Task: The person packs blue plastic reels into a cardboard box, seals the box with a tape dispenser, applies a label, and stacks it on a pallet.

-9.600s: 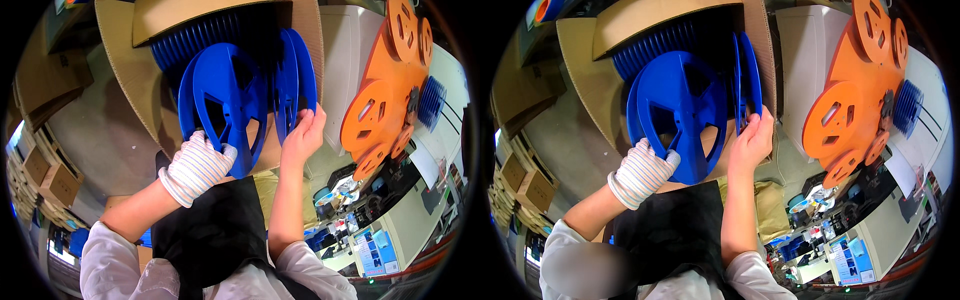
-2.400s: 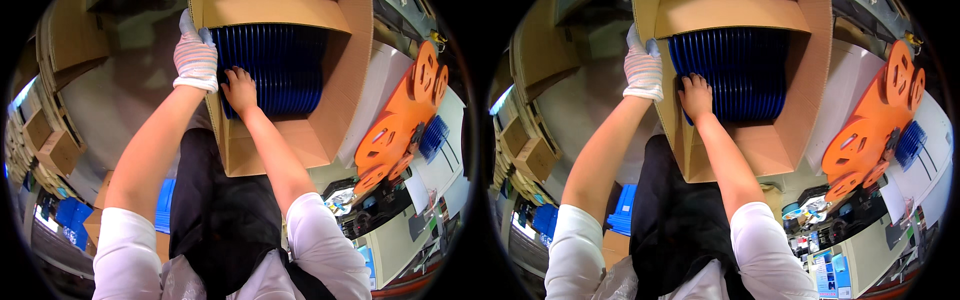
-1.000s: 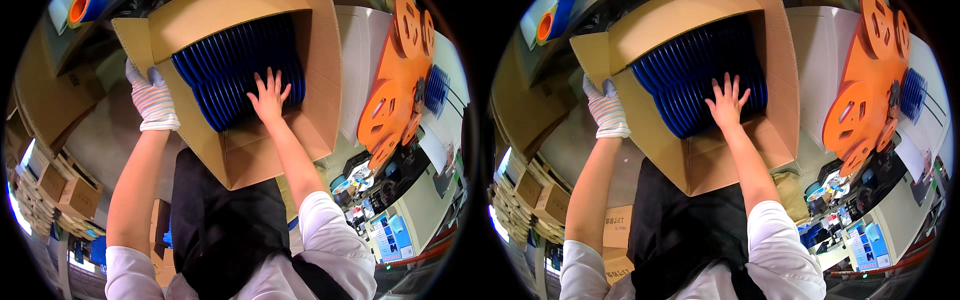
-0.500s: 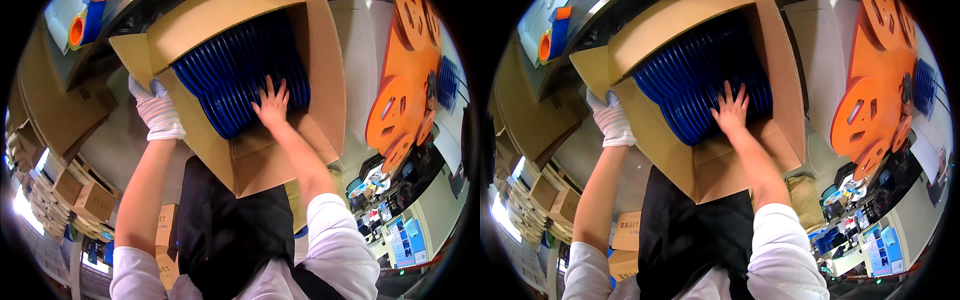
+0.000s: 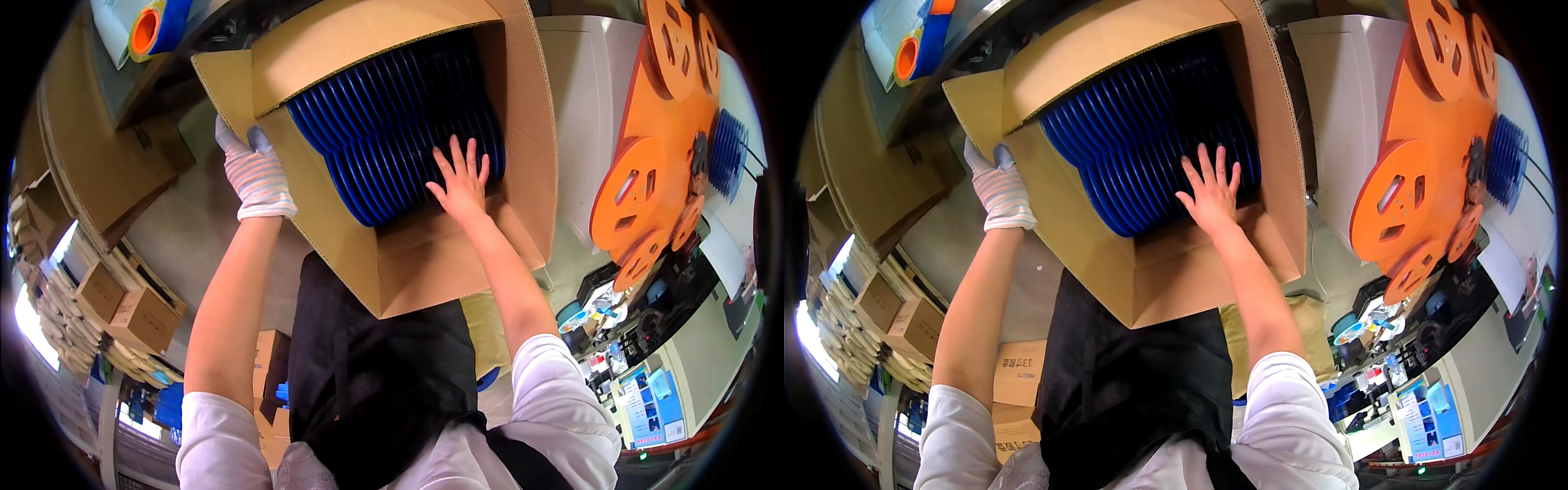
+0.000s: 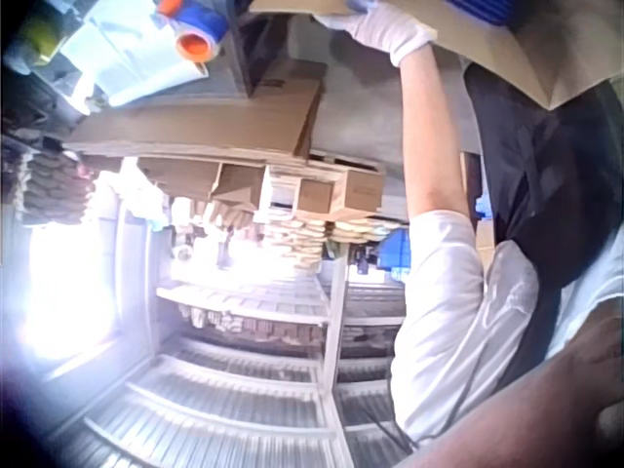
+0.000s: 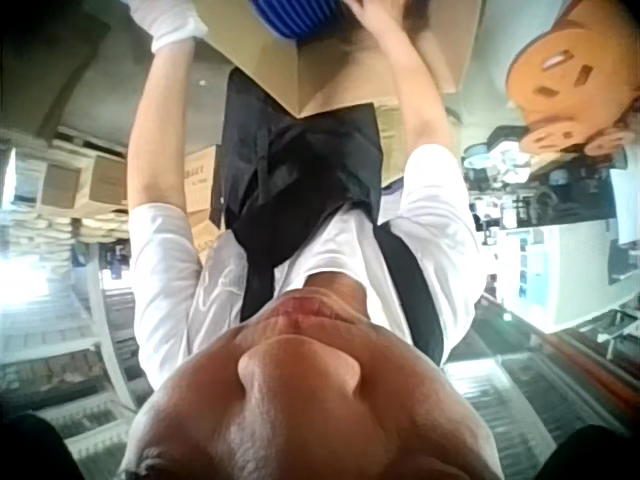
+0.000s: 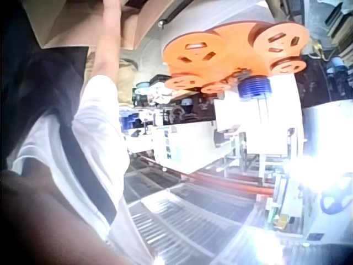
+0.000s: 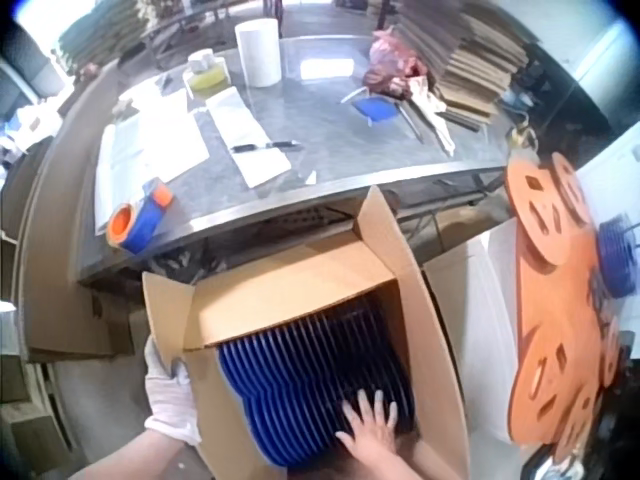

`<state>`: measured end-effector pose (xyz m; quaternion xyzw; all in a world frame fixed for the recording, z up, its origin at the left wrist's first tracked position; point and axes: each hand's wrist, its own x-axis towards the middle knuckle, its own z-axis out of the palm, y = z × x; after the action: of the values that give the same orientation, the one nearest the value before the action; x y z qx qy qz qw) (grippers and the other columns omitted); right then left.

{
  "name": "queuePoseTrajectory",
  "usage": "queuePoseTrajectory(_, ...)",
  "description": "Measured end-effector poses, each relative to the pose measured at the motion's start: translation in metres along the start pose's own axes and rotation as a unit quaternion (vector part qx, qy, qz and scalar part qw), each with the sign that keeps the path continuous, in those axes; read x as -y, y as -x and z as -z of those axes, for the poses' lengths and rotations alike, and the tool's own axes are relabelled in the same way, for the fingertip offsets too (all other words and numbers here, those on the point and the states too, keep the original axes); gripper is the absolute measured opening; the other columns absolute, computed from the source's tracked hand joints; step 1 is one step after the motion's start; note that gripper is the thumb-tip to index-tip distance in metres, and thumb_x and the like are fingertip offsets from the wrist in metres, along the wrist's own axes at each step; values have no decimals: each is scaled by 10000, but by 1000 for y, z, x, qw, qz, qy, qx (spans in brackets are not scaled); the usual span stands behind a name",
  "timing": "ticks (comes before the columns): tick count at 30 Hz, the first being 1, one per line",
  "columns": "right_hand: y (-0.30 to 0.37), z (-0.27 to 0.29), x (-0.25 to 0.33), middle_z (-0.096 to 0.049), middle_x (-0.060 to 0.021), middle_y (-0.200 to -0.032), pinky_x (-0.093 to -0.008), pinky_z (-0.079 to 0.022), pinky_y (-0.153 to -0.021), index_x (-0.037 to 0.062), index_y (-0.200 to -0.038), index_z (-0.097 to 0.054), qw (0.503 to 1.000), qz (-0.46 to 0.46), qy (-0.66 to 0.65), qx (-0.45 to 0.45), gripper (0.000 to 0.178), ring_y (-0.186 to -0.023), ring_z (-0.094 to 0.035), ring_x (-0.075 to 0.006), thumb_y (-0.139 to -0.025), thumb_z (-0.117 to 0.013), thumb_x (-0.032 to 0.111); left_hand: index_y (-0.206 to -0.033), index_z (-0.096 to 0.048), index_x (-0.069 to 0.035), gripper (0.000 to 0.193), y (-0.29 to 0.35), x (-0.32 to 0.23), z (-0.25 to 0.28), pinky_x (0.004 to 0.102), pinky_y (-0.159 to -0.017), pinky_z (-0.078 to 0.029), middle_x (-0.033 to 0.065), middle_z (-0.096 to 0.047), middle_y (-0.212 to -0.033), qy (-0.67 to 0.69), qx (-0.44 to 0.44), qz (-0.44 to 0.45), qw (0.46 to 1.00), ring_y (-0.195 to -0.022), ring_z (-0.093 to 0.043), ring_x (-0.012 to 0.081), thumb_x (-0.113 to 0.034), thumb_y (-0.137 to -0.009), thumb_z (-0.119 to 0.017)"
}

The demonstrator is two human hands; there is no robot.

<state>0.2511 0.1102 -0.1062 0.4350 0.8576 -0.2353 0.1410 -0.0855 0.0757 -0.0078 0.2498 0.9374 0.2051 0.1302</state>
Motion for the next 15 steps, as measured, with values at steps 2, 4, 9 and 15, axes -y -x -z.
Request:
queuePoseTrajectory(2,13,10,1,-192,-76,-1610,-659,-79,-1133,255,-1457,-416,999,-5,-18,-48,711,-1483,-95,-398,-823,-723,355,-1424,-300,-112,535,0,-1,-1,459,-791,-473,224,-663,-1031,14,-6,-22,1000,-940,-626,425,-93,-944,-534)
queuePoseTrajectory(4,24,32,6,-196,-82,-1608,-677,-66,-1124,260,-1459,-415,996,7,15,-84,703,-1483,-101,-396,-829,-720,321,-1423,-300,-114,528,1,1,1,452,-796,-475,218,-665,-1031,11,-6,-14,1000,-941,-626,427,-91,-947,-527)
queuePoseTrajectory(9,21,136,-20,-361,-100,-1520,-592,-200,-1121,238,-1426,-457,937,-61,102,-328,679,-1421,-254,-394,-814,-733,338,-1431,-297,-139,526,1,6,9,435,-806,-478,210,-670,-1034,12,14,37,999,-932,-627,426,-102,-955,-517)
queuePoseTrajectory(15,-12,154,-67,-680,-189,-1025,-430,-541,-776,67,-1057,-690,950,-271,71,-137,436,-900,-669,-364,-837,-696,443,-1361,-451,-147,440,-2,19,5,410,-821,-483,184,-676,-1094,162,26,52,985,-950,-627,421,-184,-938,-569)
